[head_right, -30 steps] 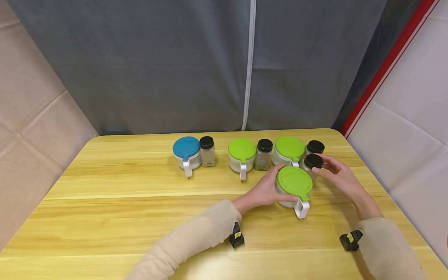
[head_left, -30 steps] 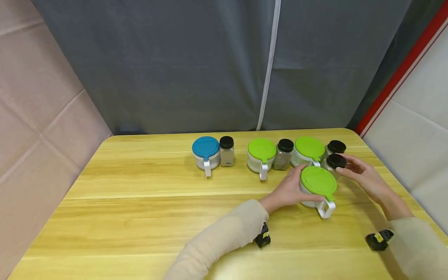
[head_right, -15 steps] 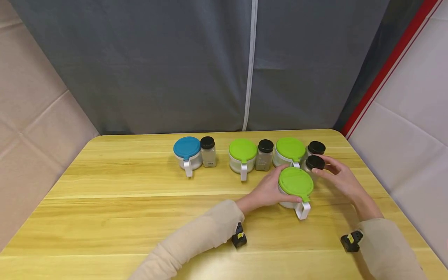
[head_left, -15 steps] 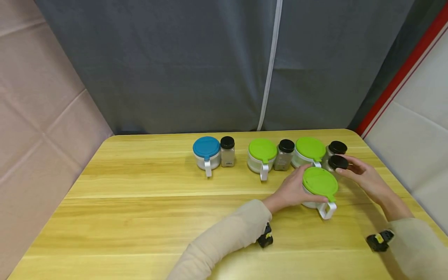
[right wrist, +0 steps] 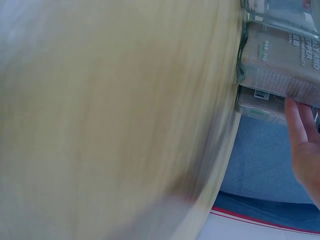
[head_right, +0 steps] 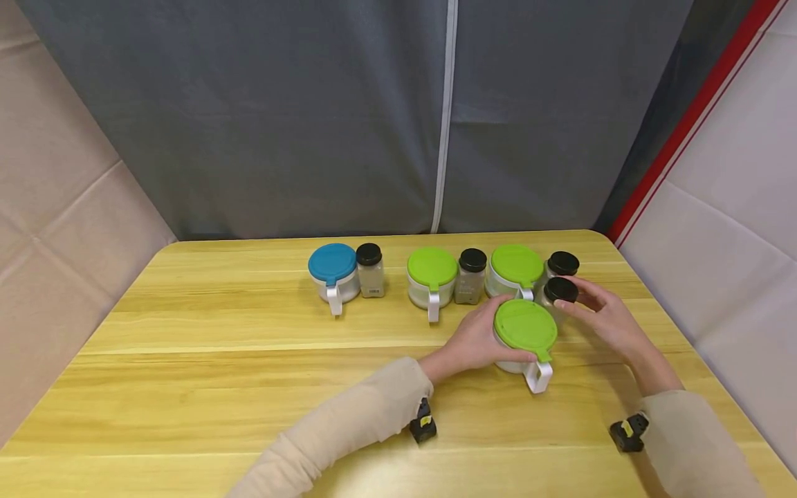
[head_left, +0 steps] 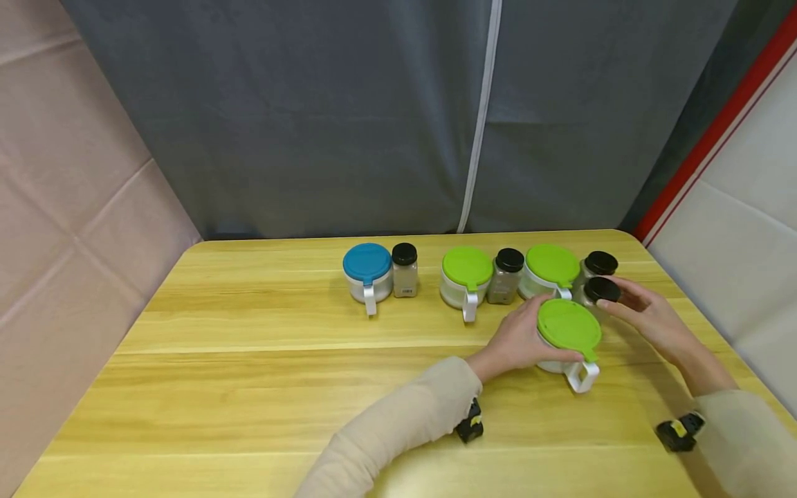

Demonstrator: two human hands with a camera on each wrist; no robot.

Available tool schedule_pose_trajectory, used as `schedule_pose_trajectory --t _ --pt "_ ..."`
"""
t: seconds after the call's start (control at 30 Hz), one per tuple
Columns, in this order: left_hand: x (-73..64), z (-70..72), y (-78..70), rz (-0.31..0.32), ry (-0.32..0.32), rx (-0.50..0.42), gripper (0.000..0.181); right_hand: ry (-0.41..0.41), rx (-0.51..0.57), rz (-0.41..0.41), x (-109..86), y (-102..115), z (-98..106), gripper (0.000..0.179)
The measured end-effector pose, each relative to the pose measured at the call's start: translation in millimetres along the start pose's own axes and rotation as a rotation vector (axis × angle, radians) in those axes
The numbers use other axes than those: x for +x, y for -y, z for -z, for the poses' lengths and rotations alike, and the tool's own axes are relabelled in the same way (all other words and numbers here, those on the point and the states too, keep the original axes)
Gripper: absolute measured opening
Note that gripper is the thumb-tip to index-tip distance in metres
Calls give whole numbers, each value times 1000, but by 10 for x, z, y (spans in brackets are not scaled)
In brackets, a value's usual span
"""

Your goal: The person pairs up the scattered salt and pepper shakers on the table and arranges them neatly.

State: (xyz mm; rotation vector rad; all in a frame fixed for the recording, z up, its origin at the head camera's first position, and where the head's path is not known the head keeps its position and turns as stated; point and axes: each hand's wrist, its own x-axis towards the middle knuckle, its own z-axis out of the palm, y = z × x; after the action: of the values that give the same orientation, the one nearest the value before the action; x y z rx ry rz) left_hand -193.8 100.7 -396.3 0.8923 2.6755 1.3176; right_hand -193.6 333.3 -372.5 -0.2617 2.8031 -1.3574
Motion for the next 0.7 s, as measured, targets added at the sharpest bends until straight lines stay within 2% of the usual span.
schedule_pose_trajectory --t 0.17,0.33,0.53,0.7 --pt "-14 9 -5 -3 11 11 91 -1 -50 -21 -11 20 16 55" --pt "-61 41 -31 11 46 3 94 2 -26 -39 -29 52 23 58" --pt "-110 103 -72 3 65 17 93 2 -7 -28 -72 77 30 60" --pt "-147 167 -87 -9 72 37 93 -16 -56 -20 -102 94 41 59"
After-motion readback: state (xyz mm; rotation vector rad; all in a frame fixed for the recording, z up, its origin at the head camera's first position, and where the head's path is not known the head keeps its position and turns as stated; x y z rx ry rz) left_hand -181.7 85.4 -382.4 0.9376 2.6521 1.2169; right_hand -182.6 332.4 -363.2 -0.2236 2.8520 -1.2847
